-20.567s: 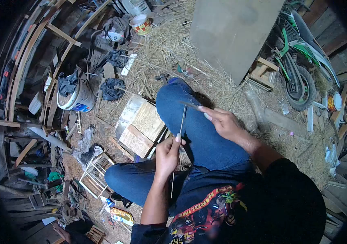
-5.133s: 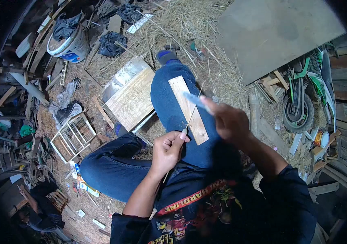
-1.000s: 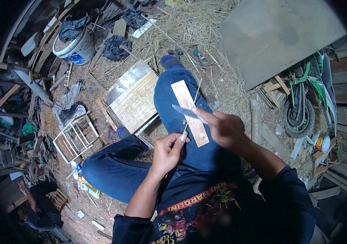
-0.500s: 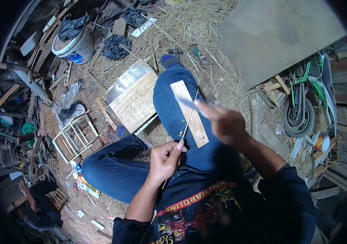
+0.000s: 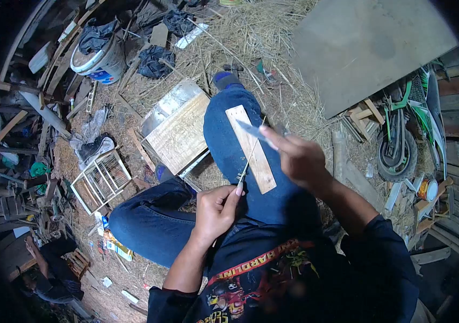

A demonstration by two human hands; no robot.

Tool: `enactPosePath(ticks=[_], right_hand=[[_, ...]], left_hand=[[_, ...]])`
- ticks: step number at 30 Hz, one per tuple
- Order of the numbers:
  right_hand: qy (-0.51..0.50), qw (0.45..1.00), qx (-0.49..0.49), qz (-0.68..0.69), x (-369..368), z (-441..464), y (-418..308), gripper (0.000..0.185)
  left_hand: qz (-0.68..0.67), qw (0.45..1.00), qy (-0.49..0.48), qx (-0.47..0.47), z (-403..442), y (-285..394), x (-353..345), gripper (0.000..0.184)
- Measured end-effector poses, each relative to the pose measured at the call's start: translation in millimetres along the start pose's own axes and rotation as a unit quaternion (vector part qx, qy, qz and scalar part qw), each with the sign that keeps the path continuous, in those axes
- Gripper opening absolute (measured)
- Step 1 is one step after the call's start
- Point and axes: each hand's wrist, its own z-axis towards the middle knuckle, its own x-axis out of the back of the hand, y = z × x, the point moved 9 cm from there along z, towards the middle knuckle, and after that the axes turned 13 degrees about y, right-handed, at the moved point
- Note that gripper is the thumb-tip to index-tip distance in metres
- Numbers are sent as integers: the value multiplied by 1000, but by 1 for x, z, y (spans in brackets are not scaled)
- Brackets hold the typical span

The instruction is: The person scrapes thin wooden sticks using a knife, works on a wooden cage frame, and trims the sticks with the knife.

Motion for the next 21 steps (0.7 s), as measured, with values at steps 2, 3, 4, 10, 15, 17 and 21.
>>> enactPosePath(ticks=[2, 3, 4, 10, 15, 17, 21], right_hand=[[-51, 998, -21, 1, -2, -6, -8, 48], [-35, 999, -7, 19, -2, -8, -10, 48], [-19, 999, 7, 36, -1, -8, -12, 48], [-17, 996, 57, 67, 0, -16, -25, 49], [-2, 1000, -10, 25, 3, 3, -7, 47], [-15, 999, 31, 17, 0, -11, -19, 47], [-41, 997, 52, 31, -9, -22, -17, 47]], left_hand=[[-5, 1000, 7, -11, -1, 1, -1, 17], [-11, 1000, 12, -21, -1, 3, -2, 17], [-12, 1000, 12, -22, 0, 3, -3, 17], [-8, 1000, 15, -14, -1, 1, -2, 19], [0, 1000, -5, 26, 0, -4, -3, 19], [-3, 1000, 2, 16, 0, -1, -4, 20], [-1, 999, 7, 39, -2, -10, -5, 22]])
